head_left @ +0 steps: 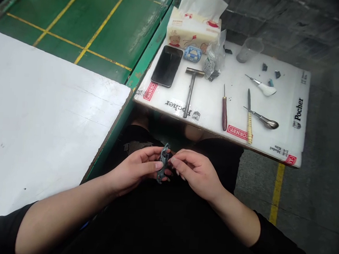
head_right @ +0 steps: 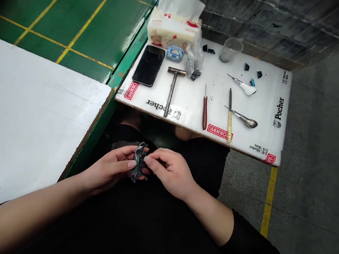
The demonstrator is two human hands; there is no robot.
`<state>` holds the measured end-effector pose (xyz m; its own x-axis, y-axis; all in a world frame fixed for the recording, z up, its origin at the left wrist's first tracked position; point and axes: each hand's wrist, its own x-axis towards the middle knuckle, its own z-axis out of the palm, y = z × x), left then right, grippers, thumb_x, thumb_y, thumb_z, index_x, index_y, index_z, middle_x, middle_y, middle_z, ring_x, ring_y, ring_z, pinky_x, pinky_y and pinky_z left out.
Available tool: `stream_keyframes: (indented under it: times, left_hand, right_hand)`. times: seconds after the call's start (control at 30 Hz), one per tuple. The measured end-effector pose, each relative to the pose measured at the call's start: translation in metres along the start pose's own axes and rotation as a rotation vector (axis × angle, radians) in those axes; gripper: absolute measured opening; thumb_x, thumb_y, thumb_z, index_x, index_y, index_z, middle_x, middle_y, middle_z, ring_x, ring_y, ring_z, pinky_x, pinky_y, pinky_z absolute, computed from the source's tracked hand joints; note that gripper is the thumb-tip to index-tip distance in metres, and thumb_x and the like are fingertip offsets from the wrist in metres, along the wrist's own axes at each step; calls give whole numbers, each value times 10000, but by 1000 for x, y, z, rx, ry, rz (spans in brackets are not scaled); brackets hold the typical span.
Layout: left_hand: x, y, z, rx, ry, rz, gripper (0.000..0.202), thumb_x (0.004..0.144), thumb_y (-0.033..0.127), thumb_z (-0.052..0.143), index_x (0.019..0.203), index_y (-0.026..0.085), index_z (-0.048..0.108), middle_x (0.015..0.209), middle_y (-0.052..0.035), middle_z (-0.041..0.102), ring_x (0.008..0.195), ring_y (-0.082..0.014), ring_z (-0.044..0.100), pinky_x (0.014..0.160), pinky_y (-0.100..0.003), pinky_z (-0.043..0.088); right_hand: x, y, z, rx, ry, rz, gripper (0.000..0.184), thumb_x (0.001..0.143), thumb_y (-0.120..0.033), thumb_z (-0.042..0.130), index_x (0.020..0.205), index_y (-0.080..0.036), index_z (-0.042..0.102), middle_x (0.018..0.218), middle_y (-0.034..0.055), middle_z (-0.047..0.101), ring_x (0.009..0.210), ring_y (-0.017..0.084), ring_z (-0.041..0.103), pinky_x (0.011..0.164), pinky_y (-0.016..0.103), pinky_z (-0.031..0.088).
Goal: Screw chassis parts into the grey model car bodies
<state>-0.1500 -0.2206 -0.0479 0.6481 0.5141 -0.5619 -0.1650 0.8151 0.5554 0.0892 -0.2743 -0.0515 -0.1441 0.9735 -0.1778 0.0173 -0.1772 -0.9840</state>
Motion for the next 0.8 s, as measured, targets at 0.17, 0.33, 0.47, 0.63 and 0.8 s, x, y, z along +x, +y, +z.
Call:
stream_keyframes:
  times: [0.17,0.33,0.47,0.63,0.8]
  left_hand:
    - [-4,6,4,-59,-45,-39,418,1040,370,894,1419,198,860,1407,-205,839,1098,-305,875,983,-423,724]
    - [-3,9,3,-14,37,-31,414,1058,449,858,1397,213,886,1396,-193,857,1133,-327,864,1020,-450,718]
    - [-3,13,2,-17,81,-62,434,1068,484,832,1400,209,883,1400,-196,861,1200,-363,857,1066,-487,714]
    - [-3,18,-1,-44,91,-75,443,1079,481,815,1441,231,862,1538,-177,808,1277,-383,844,1046,-480,736]
    - [0,18,1,-99,93,13,327,1068,389,848,1359,240,858,1555,-169,797,1198,-370,878,925,-453,765]
  right_hand:
    - [1,-5,-15,-141,182,-88,315,1128,-486,772,1007,-213,872,927,40,780,693,141,685,635,278,570]
    - [7,-15,-65,-562,516,-283,255,1136,-423,735,1036,-231,868,1003,71,846,898,226,801,817,361,659]
    - [11,-13,-127,-886,843,-217,310,1114,-486,709,1083,-217,861,1050,99,843,917,269,772,876,437,657]
    - [10,5,-195,-1056,1008,-41,421,1051,-490,687,1272,-171,850,1373,235,760,1328,428,674,1214,658,506]
    - [-2,13,-234,-1073,875,6,388,968,-518,766,1128,-181,873,1163,187,801,1006,345,728,1014,555,597]
